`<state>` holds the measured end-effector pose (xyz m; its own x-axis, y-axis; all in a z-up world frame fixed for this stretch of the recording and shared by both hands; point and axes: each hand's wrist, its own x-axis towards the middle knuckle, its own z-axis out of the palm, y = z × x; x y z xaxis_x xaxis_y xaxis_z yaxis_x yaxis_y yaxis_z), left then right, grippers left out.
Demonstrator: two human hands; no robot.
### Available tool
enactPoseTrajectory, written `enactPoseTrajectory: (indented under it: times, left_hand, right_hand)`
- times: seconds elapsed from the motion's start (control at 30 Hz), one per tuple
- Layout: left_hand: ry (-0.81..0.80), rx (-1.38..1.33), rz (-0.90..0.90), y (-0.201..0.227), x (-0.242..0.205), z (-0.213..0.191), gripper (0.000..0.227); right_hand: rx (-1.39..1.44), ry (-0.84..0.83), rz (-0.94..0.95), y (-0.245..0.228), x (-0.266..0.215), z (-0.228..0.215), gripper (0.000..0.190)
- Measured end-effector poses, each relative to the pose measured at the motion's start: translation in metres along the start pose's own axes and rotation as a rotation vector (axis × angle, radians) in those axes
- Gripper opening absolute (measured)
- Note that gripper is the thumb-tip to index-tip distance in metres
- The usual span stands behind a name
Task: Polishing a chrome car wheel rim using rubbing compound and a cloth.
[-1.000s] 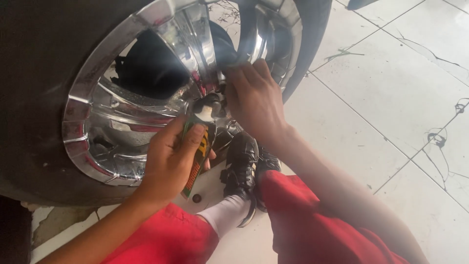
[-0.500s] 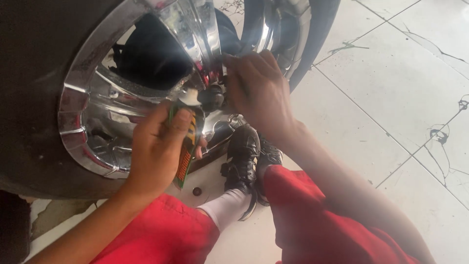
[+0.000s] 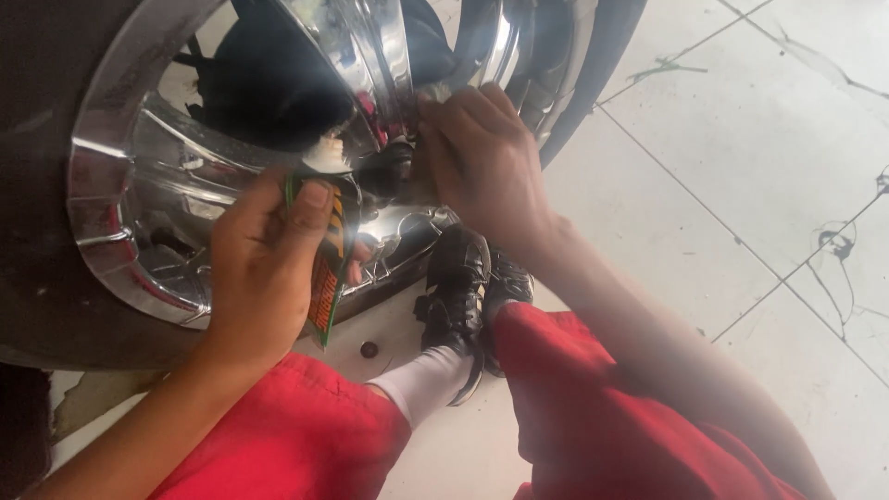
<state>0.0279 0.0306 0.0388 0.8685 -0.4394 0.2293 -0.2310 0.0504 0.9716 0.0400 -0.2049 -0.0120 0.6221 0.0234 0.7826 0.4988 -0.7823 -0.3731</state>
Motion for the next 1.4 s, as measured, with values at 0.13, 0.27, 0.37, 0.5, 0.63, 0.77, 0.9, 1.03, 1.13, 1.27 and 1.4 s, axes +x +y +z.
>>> enactPoseTrajectory:
  times: [0.13,0.27,0.37,0.5,0.63,0.77,0.9,1.03,1.13,1.27,1.4]
  left_hand:
    - [-0.003,0.072,0.015,0.003,0.001,0.004,0.034]
    - [-0.009,0.028,0.009,0.007,-0.001,0.003,0.032]
    - [-0.012,0.011,-0.007,0.004,-0.002,0.001,0.031]
    - [-0.046,-0.005,-0.025,0.001,0.000,0.005,0.030]
    - [-0.044,0.021,-0.068,0.007,-0.004,0.000,0.030]
    - [0.020,0.025,-0.047,0.009,-0.007,-0.011,0.030]
    - [-0.058,-0.011,0.057,-0.009,-0.001,-0.009,0.033]
    - [-0.153,-0.054,-0.042,-0.007,-0.003,0.014,0.031]
    - [-0.184,-0.048,-0.129,0.004,-0.001,0.032,0.029]
    - [-0.194,-0.057,-0.158,0.001,-0.004,0.038,0.028]
    - [-0.136,-0.038,-0.148,0.005,-0.003,0.042,0.029]
  right_hand:
    - [-0.305,-0.027,-0.153,0.001,0.003,-0.010,0.036]
    - [-0.394,-0.028,-0.125,-0.010,0.009,-0.017,0.022]
    - [-0.295,-0.011,-0.137,-0.004,0.014,-0.010,0.020]
    - [-0.405,-0.023,-0.140,0.002,0.025,-0.006,0.027]
    - [-0.557,-0.046,-0.142,0.000,0.021,-0.010,0.023]
    - [-0.395,0.055,-0.085,0.007,0.017,-0.016,0.028]
    - [-0.277,-0.012,-0.048,0.011,0.009,0.004,0.012]
    - [-0.029,-0.024,0.070,-0.007,0.012,-0.003,0.017]
    - [0.279,-0.007,0.332,-0.008,0.013,-0.004,0.025]
    - [0.452,-0.091,0.424,-0.008,0.006,-0.008,0.032]
    - [-0.238,-0.118,-0.017,-0.001,-0.010,-0.004,0.051]
